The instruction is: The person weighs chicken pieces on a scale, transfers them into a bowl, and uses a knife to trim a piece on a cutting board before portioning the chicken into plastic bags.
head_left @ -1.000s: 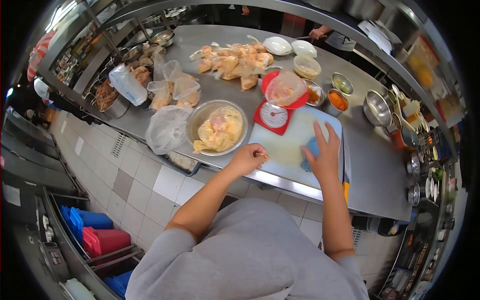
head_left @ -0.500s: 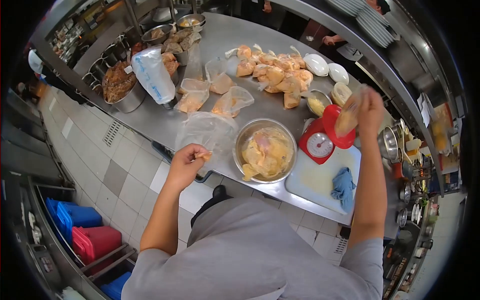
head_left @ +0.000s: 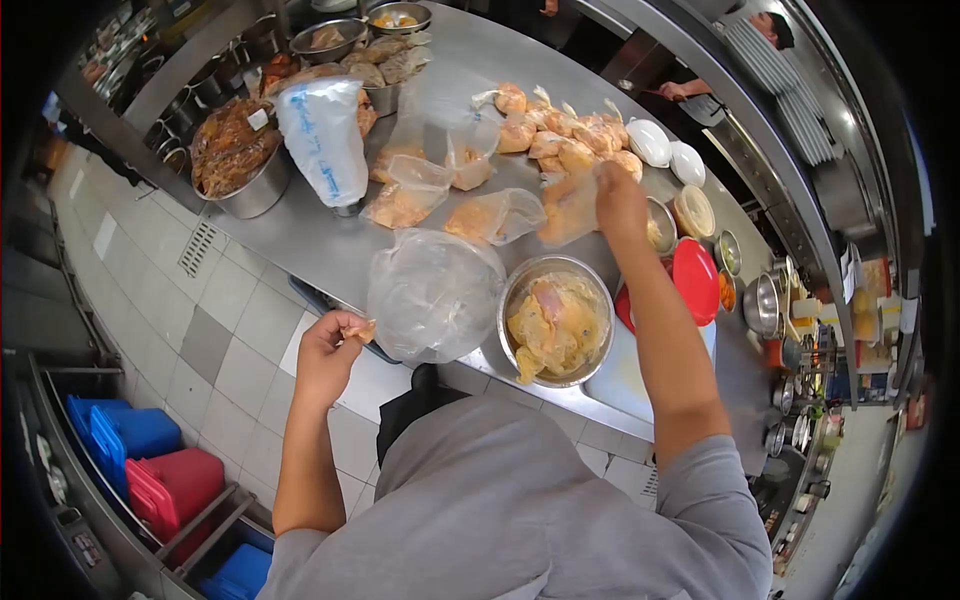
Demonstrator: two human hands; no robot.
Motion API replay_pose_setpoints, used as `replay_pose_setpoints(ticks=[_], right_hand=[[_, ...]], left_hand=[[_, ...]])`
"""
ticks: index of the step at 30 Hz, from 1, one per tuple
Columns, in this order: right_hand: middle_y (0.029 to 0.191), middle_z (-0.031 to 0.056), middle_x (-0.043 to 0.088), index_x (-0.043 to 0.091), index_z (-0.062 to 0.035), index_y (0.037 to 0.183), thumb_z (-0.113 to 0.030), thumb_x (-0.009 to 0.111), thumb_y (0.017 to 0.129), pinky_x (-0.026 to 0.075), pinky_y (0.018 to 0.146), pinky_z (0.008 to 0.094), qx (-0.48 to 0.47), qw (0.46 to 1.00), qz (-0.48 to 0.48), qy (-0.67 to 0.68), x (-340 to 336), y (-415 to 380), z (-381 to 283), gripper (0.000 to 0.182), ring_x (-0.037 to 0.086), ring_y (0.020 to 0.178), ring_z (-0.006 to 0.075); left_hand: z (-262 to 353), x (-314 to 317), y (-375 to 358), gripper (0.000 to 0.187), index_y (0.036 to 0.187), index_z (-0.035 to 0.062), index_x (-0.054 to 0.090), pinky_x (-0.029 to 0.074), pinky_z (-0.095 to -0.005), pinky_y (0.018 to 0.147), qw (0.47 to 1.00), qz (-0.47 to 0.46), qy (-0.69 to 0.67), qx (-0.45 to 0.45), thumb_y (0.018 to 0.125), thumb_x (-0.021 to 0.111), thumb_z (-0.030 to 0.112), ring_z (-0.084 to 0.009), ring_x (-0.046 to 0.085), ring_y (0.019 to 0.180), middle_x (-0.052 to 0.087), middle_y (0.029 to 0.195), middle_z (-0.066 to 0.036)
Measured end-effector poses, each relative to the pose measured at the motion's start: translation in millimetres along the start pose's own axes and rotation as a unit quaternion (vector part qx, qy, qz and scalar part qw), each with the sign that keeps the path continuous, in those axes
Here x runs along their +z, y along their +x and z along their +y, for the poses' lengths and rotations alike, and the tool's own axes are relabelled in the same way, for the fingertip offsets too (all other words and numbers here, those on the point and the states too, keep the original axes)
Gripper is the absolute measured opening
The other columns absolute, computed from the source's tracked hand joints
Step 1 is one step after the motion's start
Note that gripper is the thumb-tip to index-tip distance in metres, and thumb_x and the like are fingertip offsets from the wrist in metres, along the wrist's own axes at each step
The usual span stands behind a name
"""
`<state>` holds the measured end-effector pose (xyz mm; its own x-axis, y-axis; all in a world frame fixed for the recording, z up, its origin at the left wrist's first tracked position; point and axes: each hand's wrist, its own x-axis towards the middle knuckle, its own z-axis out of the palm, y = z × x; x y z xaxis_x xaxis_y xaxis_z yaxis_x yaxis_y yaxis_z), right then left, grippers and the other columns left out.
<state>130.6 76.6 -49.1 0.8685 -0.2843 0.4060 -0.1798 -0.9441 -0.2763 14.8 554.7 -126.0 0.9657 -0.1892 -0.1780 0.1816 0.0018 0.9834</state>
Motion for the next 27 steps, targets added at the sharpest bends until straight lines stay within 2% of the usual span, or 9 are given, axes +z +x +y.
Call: replay_pose_setpoints(ticks=[3,6,7,9,13,15,18,21,27], right_hand=[[0.111,0.0210,0.074,0.072,-0.0126,0.126,-0.022,0.063,0.100,0.054,0.095,0.0474,-0.136,0.945,0.088,-0.283,31.7,-36.4,-26.9,0.029,0.069,0.109,0.0394],[0.115,0.0217,0.074,0.071,-0.0146,0.133,-0.015,0.066,0.096,0.053,0.102,0.0455,-0.316,0.924,0.109,-0.184,20.6,-47.5,-75.3,0.037,0.070,0.113,0.0371],[0.115,0.0217,0.074,0.071,-0.0146,0.133,-0.015,0.066,0.096,0.053,0.102,0.0455,-0.313,0.925,0.109,-0.187,33.6,-45.6,-73.0,0.037,0.070,0.113,0.0371],[0.109,0.0204,0.076,0.074,-0.0118,0.127,-0.016,0.068,0.095,0.055,0.098,0.0446,-0.191,0.963,-0.183,0.042,64.0,-33.1,-56.3,0.033,0.072,0.109,0.0362],[0.113,0.0211,0.075,0.075,-0.0096,0.119,-0.013,0.063,0.097,0.055,0.093,0.0442,-0.073,0.981,-0.103,0.147,-1.1,-3.6,-58.3,0.025,0.072,0.105,0.0386],[0.089,0.0125,0.075,0.077,-0.0042,0.112,-0.016,0.064,0.102,0.056,0.080,0.0368,-0.047,0.985,-0.007,0.164,-61.7,8.3,-47.6,0.020,0.072,0.084,0.0240],[0.078,-0.0029,0.065,0.077,-0.0031,0.106,-0.021,0.066,0.102,0.047,0.066,0.0276,-0.038,0.964,-0.084,0.248,-149.9,31.3,9.2,0.021,0.056,0.072,0.0069],[0.078,0.0089,0.071,0.079,-0.0038,0.103,-0.023,0.067,0.097,0.053,0.075,0.0358,0.041,0.979,-0.092,0.178,-241.4,27.3,25.9,0.023,0.064,0.074,0.0173],[0.084,0.0146,0.075,0.080,-0.0065,0.096,-0.027,0.068,0.096,0.055,0.078,0.0415,0.060,0.994,-0.055,0.068,-250.7,-1.2,126.8,0.024,0.069,0.077,0.0283]], left_hand=[[-12.6,-14.4,-7.5,0.029,0.108,0.0012,0.068,0.050,-0.0262,0.081,0.999,0.017,-0.009,-0.026,0.084,0.057,-0.012,-0.0110,0.062,0.091,0.069,0.101,-0.003],[-23.7,-18.8,-12.7,0.030,0.108,0.0012,0.068,0.051,-0.0261,0.082,0.999,0.038,-0.007,-0.032,0.084,0.056,-0.012,-0.0110,0.063,0.092,0.070,0.102,-0.003],[-25.0,-16.9,-12.8,0.030,0.108,0.0012,0.068,0.051,-0.0260,0.082,0.998,0.044,-0.005,-0.041,0.084,0.056,-0.013,-0.0111,0.063,0.092,0.070,0.103,-0.003],[-24.0,-10.9,-13.2,0.030,0.108,0.0013,0.068,0.051,-0.0260,0.082,0.998,0.042,0.000,-0.047,0.084,0.056,-0.013,-0.0111,0.063,0.092,0.070,0.103,-0.004],[-16.3,-0.1,-11.6,0.026,0.108,0.0004,0.068,0.051,-0.0255,0.083,1.000,0.010,0.005,-0.023,0.088,0.058,-0.011,-0.0110,0.064,0.092,0.071,0.102,-0.004],[-15.7,5.3,-12.8,0.021,0.108,-0.0003,0.069,0.050,-0.0251,0.084,1.000,-0.007,0.003,-0.007,0.091,0.059,-0.009,-0.0112,0.065,0.093,0.072,0.102,-0.004],[-16.1,14.7,-11.2,0.019,0.107,0.0000,0.069,0.050,-0.0247,0.082,0.999,0.015,0.036,-0.019,0.092,0.060,-0.008,-0.0099,0.064,0.090,0.071,0.098,-0.003],[-21.1,32.5,-10.7,0.019,0.106,0.0006,0.069,0.048,-0.0232,0.079,0.999,0.004,0.028,-0.039,0.092,0.061,-0.008,-0.0083,0.062,0.087,0.070,0.097,-0.001],[-12.5,85.1,-18.8,0.015,0.105,0.0024,0.069,0.046,-0.0227,0.074,0.997,-0.055,0.035,-0.028,0.093,0.064,-0.005,-0.0073,0.058,0.082,0.068,0.096,-0.001]])
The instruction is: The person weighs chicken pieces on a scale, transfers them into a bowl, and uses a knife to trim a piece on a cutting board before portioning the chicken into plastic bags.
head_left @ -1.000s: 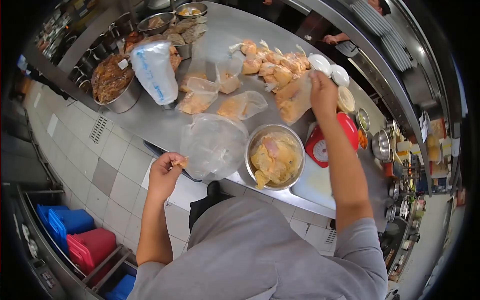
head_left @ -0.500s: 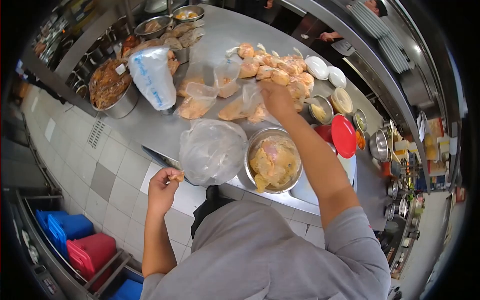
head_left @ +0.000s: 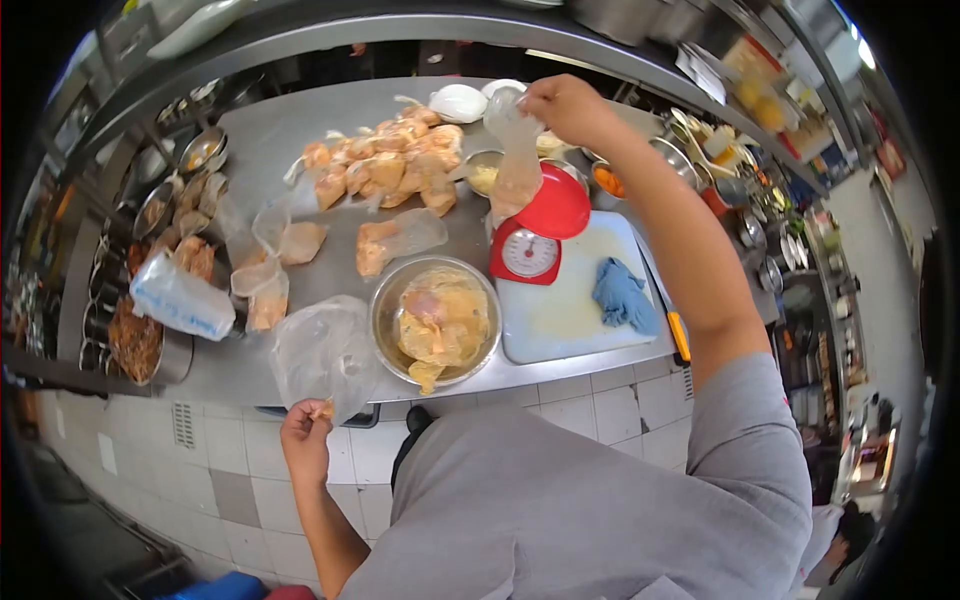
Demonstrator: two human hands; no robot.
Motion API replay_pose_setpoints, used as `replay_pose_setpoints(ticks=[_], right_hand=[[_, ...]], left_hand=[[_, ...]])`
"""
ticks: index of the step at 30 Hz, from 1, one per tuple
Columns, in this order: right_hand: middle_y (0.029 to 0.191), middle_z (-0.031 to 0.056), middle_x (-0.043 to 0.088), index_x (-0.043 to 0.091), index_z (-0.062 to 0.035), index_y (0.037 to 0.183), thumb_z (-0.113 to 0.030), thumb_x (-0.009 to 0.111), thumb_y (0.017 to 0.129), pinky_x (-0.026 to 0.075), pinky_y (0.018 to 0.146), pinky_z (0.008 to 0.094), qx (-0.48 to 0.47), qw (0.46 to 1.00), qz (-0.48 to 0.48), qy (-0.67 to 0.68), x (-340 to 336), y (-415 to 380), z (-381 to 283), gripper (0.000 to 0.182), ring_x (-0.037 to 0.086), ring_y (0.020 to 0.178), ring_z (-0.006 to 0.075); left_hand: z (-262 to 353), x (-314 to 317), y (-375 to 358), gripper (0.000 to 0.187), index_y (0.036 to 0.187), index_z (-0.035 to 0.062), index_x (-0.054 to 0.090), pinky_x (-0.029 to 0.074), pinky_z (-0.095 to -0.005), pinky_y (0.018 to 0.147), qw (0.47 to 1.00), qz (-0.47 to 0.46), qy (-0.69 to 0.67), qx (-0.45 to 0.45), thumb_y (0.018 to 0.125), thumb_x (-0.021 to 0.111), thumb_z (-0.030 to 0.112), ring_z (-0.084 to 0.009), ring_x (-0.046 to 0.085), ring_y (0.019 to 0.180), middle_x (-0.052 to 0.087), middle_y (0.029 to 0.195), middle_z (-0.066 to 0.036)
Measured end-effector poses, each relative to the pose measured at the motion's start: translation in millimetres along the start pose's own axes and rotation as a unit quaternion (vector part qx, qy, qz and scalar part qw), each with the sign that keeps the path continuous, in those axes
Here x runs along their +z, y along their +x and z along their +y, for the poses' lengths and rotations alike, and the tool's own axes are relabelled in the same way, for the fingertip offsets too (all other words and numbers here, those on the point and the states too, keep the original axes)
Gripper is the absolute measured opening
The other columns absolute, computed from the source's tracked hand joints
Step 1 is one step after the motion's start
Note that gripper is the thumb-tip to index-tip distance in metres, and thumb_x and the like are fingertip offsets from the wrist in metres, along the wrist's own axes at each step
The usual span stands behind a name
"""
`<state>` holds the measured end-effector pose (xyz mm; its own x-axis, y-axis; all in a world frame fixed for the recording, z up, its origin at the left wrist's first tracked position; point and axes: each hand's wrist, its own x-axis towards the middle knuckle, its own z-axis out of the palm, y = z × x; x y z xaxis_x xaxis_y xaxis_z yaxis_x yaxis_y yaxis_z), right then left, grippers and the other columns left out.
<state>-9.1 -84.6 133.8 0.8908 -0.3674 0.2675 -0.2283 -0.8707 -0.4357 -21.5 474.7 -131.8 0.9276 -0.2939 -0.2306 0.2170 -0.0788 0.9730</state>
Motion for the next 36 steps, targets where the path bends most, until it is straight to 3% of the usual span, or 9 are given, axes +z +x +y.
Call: replay_pose_setpoints(ticks=[3,12,14,18,21,23,27,32,36], right_hand=[[0.089,0.0173,0.076,0.079,-0.0062,0.096,-0.032,0.071,0.096,0.055,0.079,0.0457,0.030,0.999,0.019,-0.030,5.7,-21.2,36.6,0.027,0.071,0.082,0.0319],[0.089,0.0196,0.076,0.078,-0.0019,0.096,-0.052,0.084,0.084,0.056,0.077,0.0463,0.080,0.996,-0.030,-0.006,-22.9,-65.3,59.4,0.052,0.073,0.085,0.0307],[0.094,0.0138,0.076,0.076,-0.0033,0.123,-0.065,0.085,0.079,0.055,0.076,0.0412,0.081,0.996,-0.005,-0.020,-19.1,-68.9,65.4,0.076,0.070,0.081,0.0241],[0.093,0.0120,0.074,0.067,-0.0030,0.138,-0.071,0.081,0.079,0.055,0.075,0.0412,0.105,0.991,0.080,-0.008,-9.4,-77.5,63.7,0.092,0.069,0.081,0.0246],[0.111,0.0212,0.077,0.060,-0.0009,0.142,-0.077,0.075,0.080,0.058,0.092,0.0441,0.146,0.985,0.090,0.030,-18.7,-86.8,53.0,0.099,0.075,0.104,0.0330],[0.110,0.0227,0.076,0.060,-0.0006,0.141,-0.072,0.076,0.084,0.057,0.094,0.0441,0.079,0.978,0.193,0.005,-12.5,-87.6,61.2,0.093,0.074,0.105,0.0321],[0.105,0.0219,0.077,0.062,-0.0020,0.138,-0.063,0.077,0.087,0.058,0.093,0.0453,0.147,0.979,0.117,0.078,-26.6,-93.3,33.4,0.080,0.075,0.103,0.0324],[0.082,0.0191,0.075,0.075,-0.0006,0.101,-0.032,0.077,0.090,0.058,0.074,0.0409,0.110,0.987,0.115,-0.002,1.0,-71.9,65.4,0.033,0.075,0.079,0.0274],[0.080,0.0206,0.074,0.076,-0.0008,0.089,-0.025,0.075,0.088,0.059,0.076,0.0428,0.123,0.975,0.180,0.048,9.4,-74.0,63.4,0.024,0.076,0.082,0.0291]], left_hand=[[0.7,14.2,-2.5,0.009,0.107,0.0075,0.070,0.050,-0.0236,0.074,0.999,-0.038,0.020,0.001,0.098,0.071,0.008,-0.0070,0.062,0.087,0.070,0.101,0.001],[15.4,50.6,-5.0,0.013,0.109,0.0030,0.069,0.050,-0.0240,0.078,0.999,-0.043,0.016,-0.009,0.096,0.067,0.000,-0.0088,0.063,0.091,0.069,0.101,-0.002],[19.9,55.3,-3.0,0.011,0.110,0.0062,0.069,0.051,-0.0240,0.078,0.998,-0.051,0.038,-0.004,0.098,0.068,0.005,-0.0077,0.063,0.091,0.070,0.103,0.000],[19.2,56.8,3.4,0.010,0.111,0.0093,0.069,0.052,-0.0239,0.079,0.996,-0.066,0.050,0.022,0.101,0.070,0.012,-0.0061,0.063,0.092,0.070,0.104,0.003],[26.3,60.4,2.0,0.010,0.110,0.0097,0.069,0.052,-0.0239,0.079,0.997,-0.055,0.052,0.013,0.101,0.070,0.013,-0.0057,0.063,0.092,0.071,0.104,0.003],[29.1,64.8,5.2,0.011,0.110,0.0061,0.069,0.051,-0.0245,0.080,0.997,-0.049,0.054,0.012,0.100,0.071,0.010,-0.0077,0.064,0.093,0.070,0.103,0.001],[56.5,96.0,31.1,0.015,0.112,0.0010,0.069,0.050,-0.0247,0.081,0.978,-0.100,0.138,0.120,0.100,0.072,0.010,-0.0091,0.063,0.093,0.070,0.103,-0.001],[199.6,237.7,37.8,0.025,0.122,-0.0005,0.067,0.050,-0.0246,0.081,0.951,-0.200,-0.015,0.236,0.103,0.070,0.016,-0.0096,0.064,0.093,0.071,0.106,-0.003],[270.0,354.1,79.5,0.032,0.129,0.0012,0.064,0.053,-0.0269,0.082,0.920,-0.307,-0.092,0.226,0.106,0.064,0.023,-0.0136,0.067,0.099,0.072,0.111,-0.006]])
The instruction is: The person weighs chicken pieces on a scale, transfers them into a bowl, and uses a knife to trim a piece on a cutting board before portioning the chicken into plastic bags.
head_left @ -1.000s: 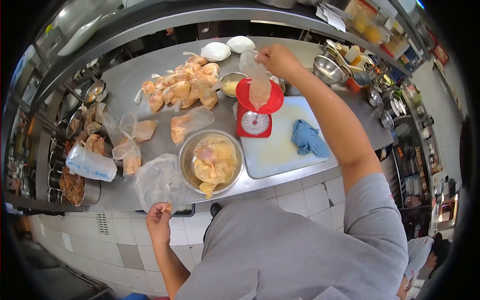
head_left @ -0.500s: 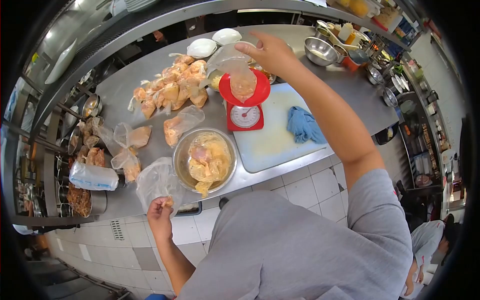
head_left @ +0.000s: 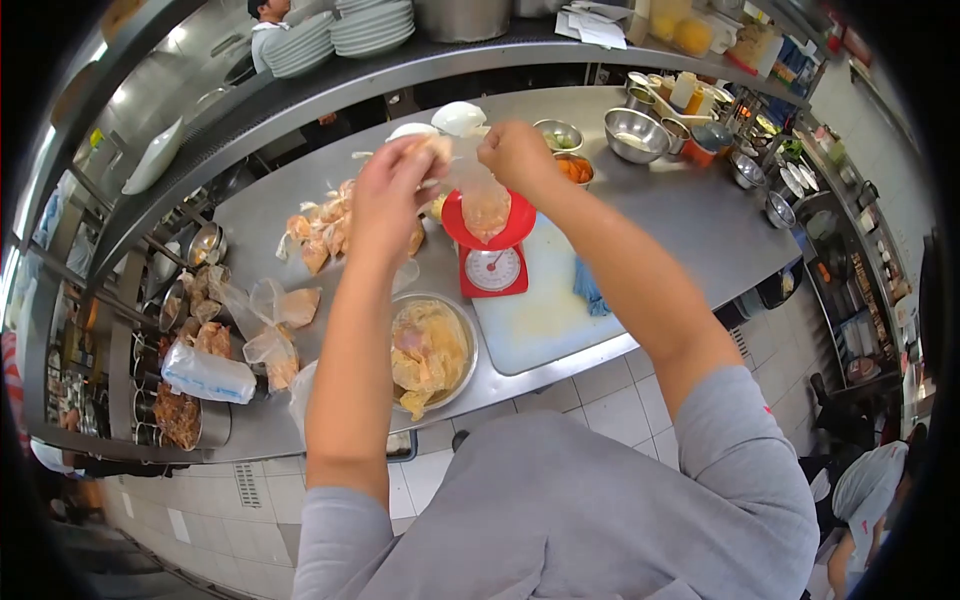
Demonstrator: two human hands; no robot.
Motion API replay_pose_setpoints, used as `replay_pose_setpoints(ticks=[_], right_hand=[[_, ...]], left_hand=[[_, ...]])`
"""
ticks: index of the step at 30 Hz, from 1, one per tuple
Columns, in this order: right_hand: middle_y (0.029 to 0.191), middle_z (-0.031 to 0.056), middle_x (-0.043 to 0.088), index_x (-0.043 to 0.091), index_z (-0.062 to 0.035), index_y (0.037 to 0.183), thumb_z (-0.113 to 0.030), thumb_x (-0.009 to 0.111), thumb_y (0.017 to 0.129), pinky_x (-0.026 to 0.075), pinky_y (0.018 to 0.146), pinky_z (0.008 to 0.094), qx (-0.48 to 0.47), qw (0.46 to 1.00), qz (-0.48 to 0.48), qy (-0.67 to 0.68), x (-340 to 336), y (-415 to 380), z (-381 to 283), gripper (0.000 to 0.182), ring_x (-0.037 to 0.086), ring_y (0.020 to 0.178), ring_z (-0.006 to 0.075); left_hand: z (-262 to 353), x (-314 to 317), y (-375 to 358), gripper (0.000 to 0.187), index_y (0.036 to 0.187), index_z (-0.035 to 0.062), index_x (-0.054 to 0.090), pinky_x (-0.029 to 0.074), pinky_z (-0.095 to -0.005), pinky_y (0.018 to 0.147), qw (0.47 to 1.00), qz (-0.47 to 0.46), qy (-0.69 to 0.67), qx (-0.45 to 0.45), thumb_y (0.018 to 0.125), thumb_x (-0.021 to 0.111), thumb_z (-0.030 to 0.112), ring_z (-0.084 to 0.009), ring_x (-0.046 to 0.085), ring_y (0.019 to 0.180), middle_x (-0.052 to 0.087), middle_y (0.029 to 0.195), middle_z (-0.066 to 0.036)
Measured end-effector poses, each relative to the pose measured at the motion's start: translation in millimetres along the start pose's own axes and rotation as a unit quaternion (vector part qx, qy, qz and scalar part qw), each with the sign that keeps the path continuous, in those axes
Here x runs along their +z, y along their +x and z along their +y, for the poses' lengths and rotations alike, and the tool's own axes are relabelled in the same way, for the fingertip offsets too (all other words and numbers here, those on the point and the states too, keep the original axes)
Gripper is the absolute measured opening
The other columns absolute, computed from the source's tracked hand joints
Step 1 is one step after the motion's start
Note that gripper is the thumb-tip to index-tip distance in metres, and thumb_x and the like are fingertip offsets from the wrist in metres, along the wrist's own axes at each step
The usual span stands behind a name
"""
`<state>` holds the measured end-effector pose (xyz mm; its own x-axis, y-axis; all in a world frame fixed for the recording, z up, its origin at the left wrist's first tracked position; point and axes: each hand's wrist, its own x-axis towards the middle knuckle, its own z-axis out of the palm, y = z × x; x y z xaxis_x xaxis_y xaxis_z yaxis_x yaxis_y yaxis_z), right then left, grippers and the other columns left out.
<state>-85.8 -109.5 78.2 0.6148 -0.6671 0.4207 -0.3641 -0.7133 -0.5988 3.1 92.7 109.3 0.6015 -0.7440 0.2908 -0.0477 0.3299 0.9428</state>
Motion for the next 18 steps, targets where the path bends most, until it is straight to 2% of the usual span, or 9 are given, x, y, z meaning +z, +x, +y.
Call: replay_pose_setpoints(ticks=[2,4,5,7,8,10,11,14,18], right_hand=[[0.099,0.0226,0.076,0.078,-0.0029,0.099,-0.023,0.072,0.086,0.060,0.085,0.0479,0.033,0.999,-0.001,0.034,-6.5,-4.7,-3.4,0.024,0.074,0.094,0.0414],[0.099,0.0225,0.076,0.078,-0.0026,0.098,-0.022,0.072,0.087,0.060,0.085,0.0482,0.025,0.999,0.025,0.030,-4.8,-6.5,1.9,0.023,0.074,0.094,0.0414],[0.098,0.0223,0.076,0.078,-0.0023,0.097,-0.022,0.071,0.087,0.060,0.085,0.0484,0.014,0.999,0.042,0.027,-4.7,-6.9,4.0,0.022,0.074,0.093,0.0413],[0.098,0.0226,0.076,0.077,-0.0020,0.095,-0.021,0.071,0.088,0.060,0.085,0.0487,0.020,0.998,0.053,0.027,-6.4,-6.9,8.3,0.021,0.074,0.093,0.0414],[0.098,0.0228,0.076,0.077,-0.0018,0.094,-0.020,0.070,0.088,0.060,0.085,0.0490,0.021,0.998,0.053,0.025,-9.0,-6.8,10.3,0.020,0.074,0.093,0.0415],[0.096,0.0230,0.076,0.077,-0.0018,0.093,-0.019,0.070,0.089,0.060,0.085,0.0490,0.023,0.997,0.061,0.050,-12.9,-8.5,15.8,0.019,0.074,0.092,0.0415],[0.095,0.0231,0.076,0.077,-0.0019,0.091,-0.019,0.069,0.089,0.060,0.085,0.0491,0.020,0.995,0.061,0.074,-12.4,-10.5,18.2,0.018,0.074,0.091,0.0416],[0.080,0.0211,0.074,0.076,-0.0006,0.092,-0.020,0.069,0.090,0.059,0.076,0.0438,-0.004,0.995,0.091,0.036,-11.8,-6.4,22.1,0.020,0.075,0.079,0.0365],[0.077,0.0180,0.075,0.077,-0.0008,0.094,-0.026,0.072,0.092,0.059,0.073,0.0423,0.001,0.995,0.077,0.058,-24.8,-12.6,15.0,0.026,0.075,0.077,0.0323]], left_hand=[[-15.3,16.7,50.1,0.030,0.127,0.0024,0.066,0.053,-0.0266,0.081,0.999,-0.027,-0.020,-0.032,0.106,0.062,0.024,-0.0133,0.066,0.099,0.073,0.111,-0.006],[-40.5,18.5,87.2,0.022,0.118,0.0056,0.070,0.053,-0.0273,0.076,0.973,-0.108,0.164,-0.120,0.106,0.061,0.022,-0.0128,0.067,0.093,0.073,0.110,-0.006],[-44.6,20.1,93.2,0.022,0.118,0.0056,0.070,0.053,-0.0273,0.076,0.972,-0.117,0.167,-0.118,0.106,0.061,0.022,-0.0128,0.067,0.093,0.073,0.110,-0.006],[-52.3,20.4,104.6,0.029,0.124,0.0069,0.072,0.058,-0.0346,0.073,0.889,-0.148,0.403,-0.162,0.108,0.058,0.026,-0.0165,0.071,0.090,0.075,0.115,-0.008],[-60.5,17.4,107.4,0.029,0.124,0.0069,0.072,0.058,-0.0346,0.073,0.887,-0.154,0.406,-0.159,0.108,0.058,0.026,-0.0165,0.071,0.090,0.075,0.115,-0.008],[-68.9,10.2,103.8,0.037,0.135,0.0062,0.069,0.060,-0.0415,0.074,0.866,-0.193,0.458,-0.054,0.109,0.052,0.026,-0.0229,0.076,0.089,0.077,0.117,-0.012],[-64.8,6.2,105.6,0.040,0.141,0.0058,0.066,0.061,-0.0424,0.078,0.805,-0.214,0.553,0.032,0.107,0.050,0.021,-0.0287,0.078,0.090,0.077,0.116,-0.019],[-44.3,10.5,102.1,0.039,0.138,0.0031,0.067,0.060,-0.0396,0.077,0.756,-0.194,0.619,0.086,0.103,0.052,0.012,-0.0294,0.079,0.084,0.076,0.112,-0.024],[-25.0,14.6,94.9,0.037,0.131,0.0011,0.070,0.060,-0.0373,0.079,0.799,-0.133,0.579,0.085,0.098,0.059,0.014,-0.0275,0.078,0.072,0.077,0.102,-0.022]])
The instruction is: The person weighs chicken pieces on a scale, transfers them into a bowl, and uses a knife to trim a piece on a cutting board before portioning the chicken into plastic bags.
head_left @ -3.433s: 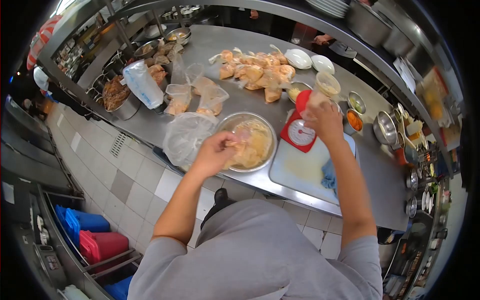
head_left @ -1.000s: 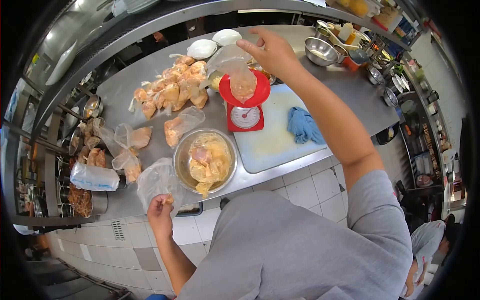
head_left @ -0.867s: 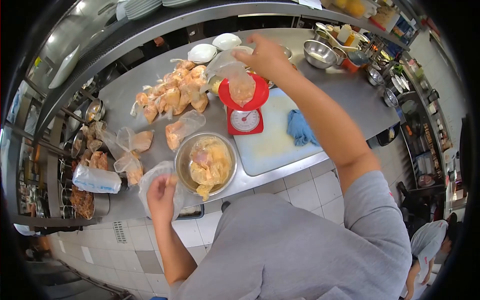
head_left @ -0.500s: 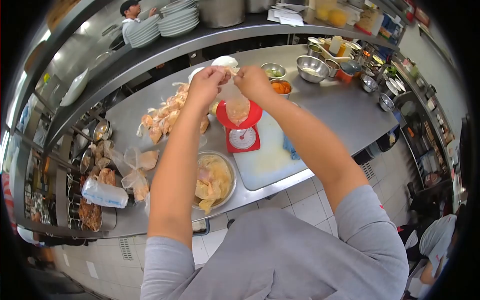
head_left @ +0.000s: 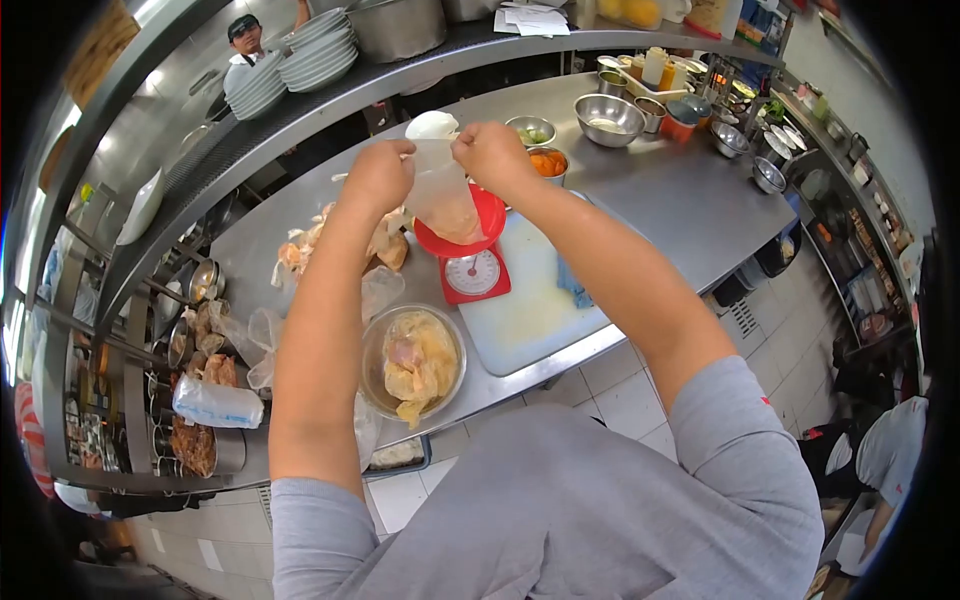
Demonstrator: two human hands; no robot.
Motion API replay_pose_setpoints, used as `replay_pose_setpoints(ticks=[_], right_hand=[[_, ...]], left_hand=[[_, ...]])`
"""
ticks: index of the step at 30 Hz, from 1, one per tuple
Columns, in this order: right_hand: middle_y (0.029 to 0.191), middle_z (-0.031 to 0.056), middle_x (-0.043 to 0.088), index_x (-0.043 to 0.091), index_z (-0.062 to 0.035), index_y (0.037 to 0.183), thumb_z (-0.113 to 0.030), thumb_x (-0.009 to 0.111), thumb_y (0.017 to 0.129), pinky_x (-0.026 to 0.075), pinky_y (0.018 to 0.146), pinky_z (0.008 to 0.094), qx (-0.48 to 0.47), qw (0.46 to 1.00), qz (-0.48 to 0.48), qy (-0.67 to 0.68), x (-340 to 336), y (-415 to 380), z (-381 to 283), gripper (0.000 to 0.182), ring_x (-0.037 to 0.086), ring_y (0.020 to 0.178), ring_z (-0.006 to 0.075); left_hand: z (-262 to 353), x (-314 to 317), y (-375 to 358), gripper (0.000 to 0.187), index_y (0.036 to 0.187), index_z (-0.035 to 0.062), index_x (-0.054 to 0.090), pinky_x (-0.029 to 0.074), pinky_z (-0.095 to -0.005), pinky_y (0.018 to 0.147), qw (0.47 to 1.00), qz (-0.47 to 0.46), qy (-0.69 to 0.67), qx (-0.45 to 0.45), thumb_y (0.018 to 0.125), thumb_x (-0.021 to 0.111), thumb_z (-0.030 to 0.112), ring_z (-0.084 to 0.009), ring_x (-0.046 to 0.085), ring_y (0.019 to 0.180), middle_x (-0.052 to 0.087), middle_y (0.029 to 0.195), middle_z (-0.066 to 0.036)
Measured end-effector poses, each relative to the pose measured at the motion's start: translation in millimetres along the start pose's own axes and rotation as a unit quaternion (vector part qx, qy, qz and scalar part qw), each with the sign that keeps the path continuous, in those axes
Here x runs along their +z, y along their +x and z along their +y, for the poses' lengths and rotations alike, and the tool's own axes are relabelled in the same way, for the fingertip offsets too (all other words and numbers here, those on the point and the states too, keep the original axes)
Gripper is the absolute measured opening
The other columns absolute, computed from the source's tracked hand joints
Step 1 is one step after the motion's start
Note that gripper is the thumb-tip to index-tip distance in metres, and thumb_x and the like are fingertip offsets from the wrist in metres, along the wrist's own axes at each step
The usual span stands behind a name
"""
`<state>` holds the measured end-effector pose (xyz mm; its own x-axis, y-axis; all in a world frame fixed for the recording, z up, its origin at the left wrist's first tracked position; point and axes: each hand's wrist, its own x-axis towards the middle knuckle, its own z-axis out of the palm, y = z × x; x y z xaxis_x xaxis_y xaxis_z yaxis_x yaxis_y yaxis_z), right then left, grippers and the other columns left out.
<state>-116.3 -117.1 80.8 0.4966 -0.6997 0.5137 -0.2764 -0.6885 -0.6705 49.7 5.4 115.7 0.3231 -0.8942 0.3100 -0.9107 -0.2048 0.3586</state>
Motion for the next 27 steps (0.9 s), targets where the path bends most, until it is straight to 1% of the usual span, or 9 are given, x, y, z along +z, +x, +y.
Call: replay_pose_setpoints(ticks=[1,7,13,17,19,21,23,25,27], right_hand=[[0.078,0.0169,0.075,0.077,-0.0010,0.095,-0.032,0.073,0.093,0.058,0.072,0.0415,0.017,0.999,-0.026,0.017,-3.8,0.1,-1.7,0.031,0.075,0.076,0.0305],[0.081,0.0139,0.074,0.076,-0.0016,0.111,-0.046,0.074,0.096,0.056,0.071,0.0380,0.020,0.997,0.036,0.061,-35.7,-32.2,-3.4,0.047,0.072,0.074,0.0257],[0.074,0.0163,0.069,0.072,-0.0001,0.118,-0.040,0.069,0.102,0.052,0.063,0.0405,0.086,0.994,0.018,0.071,-26.9,-143.0,102.7,0.043,0.065,0.063,0.0265],[0.075,0.0175,0.068,0.072,-0.0005,0.116,-0.037,0.069,0.102,0.052,0.063,0.0411,0.138,0.989,-0.048,0.019,-0.1,-237.9,169.1,0.039,0.065,0.064,0.0287],[0.082,0.0181,0.070,0.073,-0.0022,0.113,-0.032,0.072,0.100,0.053,0.068,0.0434,0.165,0.983,-0.067,0.046,8.3,-267.8,183.4,0.033,0.067,0.073,0.0332],[0.087,0.0178,0.070,0.073,-0.0031,0.110,-0.030,0.073,0.098,0.053,0.072,0.0450,0.085,0.994,-0.072,0.023,16.6,-278.0,196.8,0.029,0.068,0.079,0.0353],[0.091,0.0174,0.071,0.072,-0.0040,0.108,-0.027,0.074,0.097,0.053,0.076,0.0466,-0.005,0.996,-0.089,0.010,20.8,-282.7,202.8,0.025,0.068,0.085,0.0373],[0.095,0.0163,0.070,0.071,-0.0048,0.104,-0.023,0.074,0.096,0.052,0.080,0.0486,-0.013,0.995,-0.094,-0.027,23.8,-285.9,206.3,0.020,0.066,0.091,0.0397],[0.094,0.0163,0.069,0.070,-0.0053,0.101,-0.021,0.073,0.095,0.052,0.080,0.0488,-0.012,0.994,-0.100,-0.041,24.3,-288.1,200.6,0.017,0.065,0.089,0.0395]], left_hand=[[5.0,-2.3,-4.5,0.030,0.119,0.0041,0.077,0.058,-0.0445,0.092,0.998,0.036,-0.060,-0.007,0.094,0.064,0.016,-0.0396,0.074,0.101,0.076,0.111,-0.023],[17.3,-13.1,-27.2,0.031,0.122,0.0031,0.074,0.059,-0.0372,0.081,0.953,0.246,-0.168,0.059,0.093,0.071,0.014,-0.0265,0.076,0.086,0.078,0.106,-0.017],[7.5,-18.9,-65.0,0.056,0.142,0.0053,0.062,0.058,-0.0369,0.085,0.927,0.329,-0.179,-0.018,0.094,0.078,0.030,-0.0265,0.064,0.118,0.059,0.144,-0.020],[5.8,-1.4,-76.6,0.081,0.153,0.0042,0.051,0.055,-0.0425,0.099,0.916,0.325,-0.216,-0.096,0.088,0.084,0.040,-0.0353,0.056,0.132,0.049,0.153,-0.025],[10.7,19.4,-75.7,0.102,0.157,0.0017,0.043,0.047,-0.0489,0.112,0.953,0.280,-0.093,-0.064,0.078,0.090,0.047,-0.0436,0.050,0.140,0.046,0.154,-0.029],[33.4,32.7,-73.3,0.116,0.159,0.0003,0.039,0.041,-0.0516,0.119,0.973,0.206,-0.053,-0.095,0.070,0.094,0.049,-0.0491,0.041,0.147,0.038,0.160,-0.032],[21.5,71.0,-58.3,0.101,0.156,0.0021,0.043,0.044,-0.0510,0.116,0.972,0.211,0.050,-0.087,0.078,0.089,0.044,-0.0453,0.047,0.144,0.045,0.157,-0.031],[-26.9,90.4,-32.2,0.068,0.142,0.0019,0.062,0.053,-0.0474,0.101,0.997,0.061,-0.020,-0.048,0.088,0.082,0.038,-0.0386,0.066,0.123,0.067,0.134,-0.027],[-63.7,83.0,-34.6,0.052,0.131,0.0015,0.069,0.054,-0.0448,0.091,0.978,0.093,-0.135,-0.129,0.091,0.079,0.034,-0.0342,0.071,0.107,0.073,0.117,-0.023]])
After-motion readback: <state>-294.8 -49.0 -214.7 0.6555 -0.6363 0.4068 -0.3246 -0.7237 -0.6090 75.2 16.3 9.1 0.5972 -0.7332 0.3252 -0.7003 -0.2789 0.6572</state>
